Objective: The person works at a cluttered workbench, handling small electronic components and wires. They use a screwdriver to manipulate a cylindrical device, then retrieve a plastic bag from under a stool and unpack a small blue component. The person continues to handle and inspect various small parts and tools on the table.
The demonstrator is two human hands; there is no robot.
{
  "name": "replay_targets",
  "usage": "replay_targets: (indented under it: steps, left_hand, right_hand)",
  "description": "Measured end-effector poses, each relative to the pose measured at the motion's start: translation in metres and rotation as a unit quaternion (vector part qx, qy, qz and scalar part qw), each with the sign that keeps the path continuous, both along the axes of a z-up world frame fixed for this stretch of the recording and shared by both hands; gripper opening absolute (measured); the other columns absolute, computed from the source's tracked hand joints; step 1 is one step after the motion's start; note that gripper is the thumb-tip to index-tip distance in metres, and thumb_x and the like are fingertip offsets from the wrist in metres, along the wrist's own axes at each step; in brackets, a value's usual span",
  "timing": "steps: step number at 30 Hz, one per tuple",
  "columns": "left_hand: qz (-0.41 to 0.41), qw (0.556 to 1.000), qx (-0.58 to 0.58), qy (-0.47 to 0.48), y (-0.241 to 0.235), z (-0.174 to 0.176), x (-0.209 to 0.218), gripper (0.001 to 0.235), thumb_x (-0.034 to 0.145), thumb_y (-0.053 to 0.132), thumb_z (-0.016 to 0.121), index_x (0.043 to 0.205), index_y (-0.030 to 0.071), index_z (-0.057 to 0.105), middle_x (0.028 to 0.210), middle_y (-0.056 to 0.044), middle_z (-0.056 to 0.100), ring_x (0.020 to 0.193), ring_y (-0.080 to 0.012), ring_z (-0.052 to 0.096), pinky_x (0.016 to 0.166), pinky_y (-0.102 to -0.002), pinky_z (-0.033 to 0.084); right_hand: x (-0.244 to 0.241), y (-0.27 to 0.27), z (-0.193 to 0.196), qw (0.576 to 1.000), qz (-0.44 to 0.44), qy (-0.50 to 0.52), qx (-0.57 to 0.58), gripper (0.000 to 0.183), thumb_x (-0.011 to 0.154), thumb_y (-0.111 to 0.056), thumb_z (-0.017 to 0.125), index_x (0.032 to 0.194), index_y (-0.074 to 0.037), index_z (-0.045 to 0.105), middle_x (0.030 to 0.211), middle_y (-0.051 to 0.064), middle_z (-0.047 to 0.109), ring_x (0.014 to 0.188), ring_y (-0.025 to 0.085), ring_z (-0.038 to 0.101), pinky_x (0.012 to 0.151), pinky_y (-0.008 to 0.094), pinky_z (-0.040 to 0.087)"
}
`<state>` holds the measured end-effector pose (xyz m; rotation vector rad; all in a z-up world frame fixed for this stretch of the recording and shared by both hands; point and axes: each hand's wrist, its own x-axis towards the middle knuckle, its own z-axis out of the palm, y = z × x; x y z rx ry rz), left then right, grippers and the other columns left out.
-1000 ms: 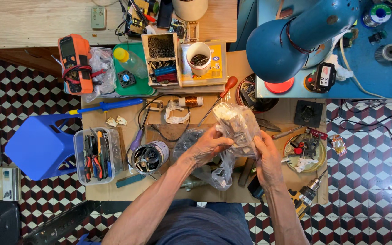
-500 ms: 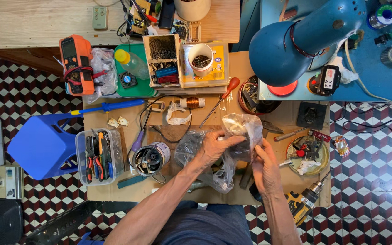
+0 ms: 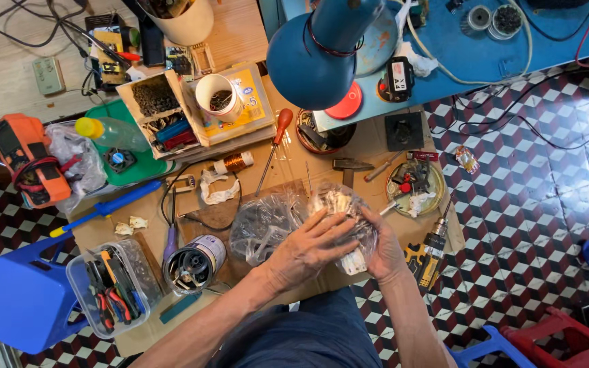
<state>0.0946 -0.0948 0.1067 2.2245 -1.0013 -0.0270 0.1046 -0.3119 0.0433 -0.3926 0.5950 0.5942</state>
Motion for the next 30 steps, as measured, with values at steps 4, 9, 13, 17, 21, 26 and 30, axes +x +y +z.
replay_targets:
  steps: [4,9,13,17,21,26,30]
  left_hand:
    - [-0.002,0.999,0.002,0.044,-0.009,-0.008,-0.02,0.048,0.075,0.007,0.075,0.121,0.02,0.073,0.158,-0.01,0.047,0.147,-0.0317,0.042,0.126,-0.053,0.027]
    - [0.05,0.996,-0.01,0.071,0.0,-0.011,-0.045,0.04,0.083,0.01,0.076,0.123,0.011,0.072,0.153,-0.016,0.05,0.146,-0.0348,0.044,0.125,-0.053,0.029]
    - [0.116,0.989,-0.02,0.09,0.012,-0.012,-0.05,0.033,0.087,0.011,0.076,0.12,0.01,0.072,0.147,-0.016,0.056,0.142,-0.0351,0.048,0.124,-0.051,0.032]
    - [0.212,0.971,0.016,0.11,0.022,-0.011,-0.042,0.039,0.084,0.012,0.076,0.122,0.008,0.069,0.143,-0.02,0.055,0.137,-0.0396,0.047,0.118,-0.052,0.033]
    - [0.309,0.941,0.05,0.127,0.037,-0.01,-0.035,0.049,0.082,0.012,0.074,0.13,0.006,0.063,0.144,-0.02,0.053,0.138,-0.0402,0.046,0.117,-0.051,0.034]
    - [0.425,0.888,0.062,0.164,0.043,-0.019,-0.048,0.068,0.077,0.019,0.077,0.137,-0.001,0.054,0.148,-0.025,0.048,0.133,-0.0427,0.044,0.11,-0.051,0.034]
    - [0.502,0.832,0.075,0.225,0.044,-0.031,-0.061,0.071,0.075,0.018,0.076,0.14,0.001,0.051,0.138,-0.022,0.054,0.126,-0.0397,0.05,0.103,-0.047,0.041]
  right_hand:
    - [-0.006,-0.023,-0.019,0.998,-0.031,-0.015,-0.046,0.04,0.095,-0.014,0.069,0.129,0.005,0.063,0.118,0.018,0.074,0.103,0.027,0.072,0.091,0.041,0.059]
    - [-0.003,-0.035,-0.021,0.996,-0.058,0.001,-0.071,0.042,0.087,-0.011,0.068,0.127,0.001,0.064,0.121,0.015,0.072,0.107,0.029,0.072,0.099,0.047,0.057]
    - [0.01,-0.029,-0.03,0.988,-0.101,0.024,-0.11,0.043,0.086,-0.011,0.066,0.127,0.002,0.062,0.123,0.016,0.072,0.111,0.03,0.071,0.101,0.048,0.057]
    - [0.026,-0.031,-0.057,0.97,-0.164,0.047,-0.176,0.039,0.09,-0.012,0.065,0.127,-0.002,0.062,0.122,0.013,0.071,0.108,0.029,0.07,0.098,0.049,0.056]
    - [0.06,-0.054,-0.086,0.966,-0.149,0.035,-0.208,0.037,0.088,-0.013,0.063,0.124,-0.004,0.063,0.119,0.013,0.071,0.105,0.032,0.071,0.093,0.052,0.057]
    - [0.14,-0.081,-0.13,0.967,-0.112,0.019,-0.226,0.033,0.091,-0.014,0.063,0.12,0.002,0.062,0.117,0.017,0.07,0.101,0.034,0.071,0.09,0.055,0.057]
    - [0.206,-0.078,-0.168,0.973,-0.105,-0.024,-0.206,0.031,0.092,-0.017,0.062,0.118,0.001,0.064,0.113,0.015,0.072,0.101,0.033,0.071,0.09,0.052,0.058]
